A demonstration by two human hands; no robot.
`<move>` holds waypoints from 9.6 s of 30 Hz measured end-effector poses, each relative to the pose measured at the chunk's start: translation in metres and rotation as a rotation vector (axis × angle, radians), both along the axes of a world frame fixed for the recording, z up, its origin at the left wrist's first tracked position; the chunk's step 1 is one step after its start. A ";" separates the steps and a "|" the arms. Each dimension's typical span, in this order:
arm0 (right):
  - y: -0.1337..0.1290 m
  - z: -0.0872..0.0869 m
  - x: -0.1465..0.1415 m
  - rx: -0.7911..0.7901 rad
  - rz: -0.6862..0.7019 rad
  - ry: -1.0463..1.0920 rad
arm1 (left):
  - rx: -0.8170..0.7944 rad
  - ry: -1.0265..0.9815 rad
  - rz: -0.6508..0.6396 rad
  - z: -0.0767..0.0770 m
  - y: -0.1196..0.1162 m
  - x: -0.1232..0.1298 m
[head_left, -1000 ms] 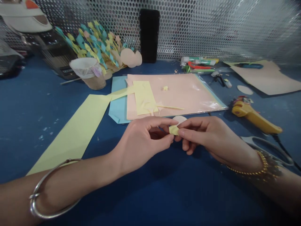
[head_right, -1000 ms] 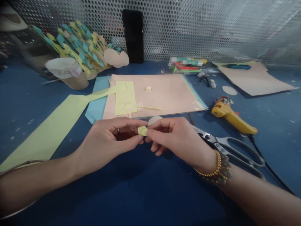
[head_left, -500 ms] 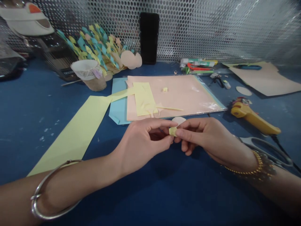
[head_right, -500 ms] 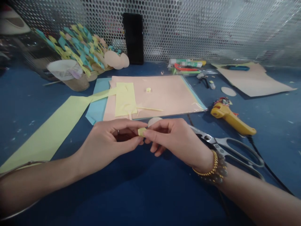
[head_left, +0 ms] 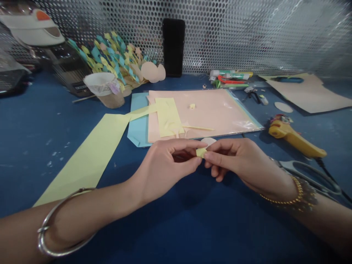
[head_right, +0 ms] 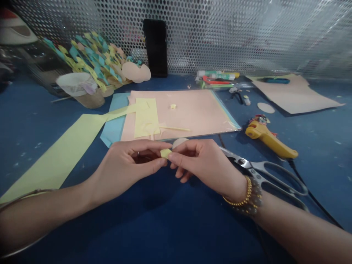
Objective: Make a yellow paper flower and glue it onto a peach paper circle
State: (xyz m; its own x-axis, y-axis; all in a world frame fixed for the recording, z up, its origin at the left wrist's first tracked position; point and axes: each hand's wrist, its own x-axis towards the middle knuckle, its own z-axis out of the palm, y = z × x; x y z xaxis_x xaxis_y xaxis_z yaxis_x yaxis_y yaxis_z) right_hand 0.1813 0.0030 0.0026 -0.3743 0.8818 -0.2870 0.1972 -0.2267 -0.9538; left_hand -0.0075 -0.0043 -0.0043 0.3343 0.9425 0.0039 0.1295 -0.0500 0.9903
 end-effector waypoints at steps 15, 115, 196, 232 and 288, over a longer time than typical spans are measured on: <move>0.000 0.001 -0.002 0.076 0.001 -0.061 | -0.010 -0.061 -0.009 -0.003 0.000 -0.001; 0.036 -0.006 -0.020 0.744 -0.047 -0.199 | 0.019 -0.066 0.147 -0.003 0.039 -0.016; 0.035 -0.013 -0.020 1.269 -0.045 -0.323 | -0.025 -0.191 0.008 -0.007 0.039 -0.020; 0.037 -0.011 -0.020 1.215 -0.038 -0.247 | 0.004 -0.174 -0.009 -0.005 0.037 -0.018; 0.033 -0.011 -0.021 1.215 -0.054 -0.301 | 0.018 -0.192 0.023 -0.004 0.038 -0.018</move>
